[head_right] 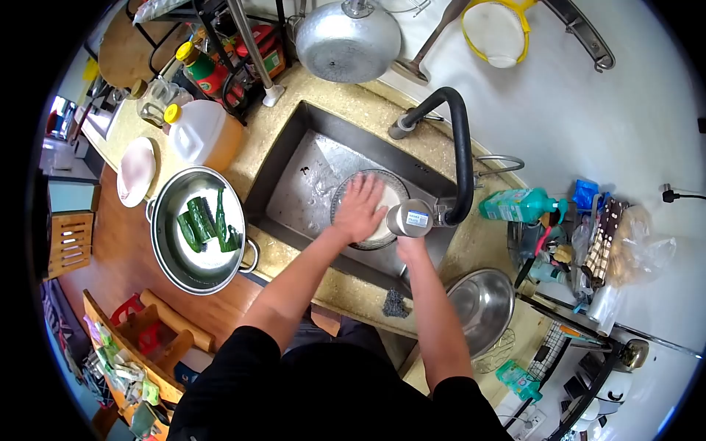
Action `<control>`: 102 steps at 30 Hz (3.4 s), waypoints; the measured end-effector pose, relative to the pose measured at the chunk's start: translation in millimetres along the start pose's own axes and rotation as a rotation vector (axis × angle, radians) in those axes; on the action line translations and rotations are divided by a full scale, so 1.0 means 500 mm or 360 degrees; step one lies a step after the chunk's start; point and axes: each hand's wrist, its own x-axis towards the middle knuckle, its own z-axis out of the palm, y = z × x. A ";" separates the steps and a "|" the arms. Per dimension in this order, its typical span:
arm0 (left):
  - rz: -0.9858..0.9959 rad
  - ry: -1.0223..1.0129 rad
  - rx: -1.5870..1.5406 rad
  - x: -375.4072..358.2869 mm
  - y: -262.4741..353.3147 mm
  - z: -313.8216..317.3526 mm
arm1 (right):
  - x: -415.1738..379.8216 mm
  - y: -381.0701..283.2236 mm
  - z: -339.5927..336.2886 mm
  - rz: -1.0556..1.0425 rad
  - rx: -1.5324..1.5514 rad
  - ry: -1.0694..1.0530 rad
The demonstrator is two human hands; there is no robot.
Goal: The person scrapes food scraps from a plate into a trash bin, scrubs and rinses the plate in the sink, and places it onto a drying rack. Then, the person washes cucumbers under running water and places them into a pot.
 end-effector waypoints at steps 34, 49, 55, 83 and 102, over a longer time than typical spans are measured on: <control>-0.2199 0.0015 -0.2490 -0.009 -0.116 0.151 | -0.033 -0.014 0.120 -0.0721 -0.0709 0.0227; -0.2112 -0.0003 -0.2571 -0.064 -0.077 0.145 | 0.001 0.058 0.039 -0.0209 -0.0732 0.0301; -0.1816 -0.0558 -0.2215 -0.028 -0.135 -0.022 | 0.014 -0.073 0.010 0.0000 -0.0353 -0.0337; -0.1874 -0.0152 -0.3518 -0.060 -0.006 0.201 | -0.081 -0.034 0.103 -0.0373 -0.1166 0.0419; -0.0310 0.0137 -0.0905 -0.065 0.020 0.108 | -0.039 0.000 0.109 -0.0594 -0.0435 -0.0215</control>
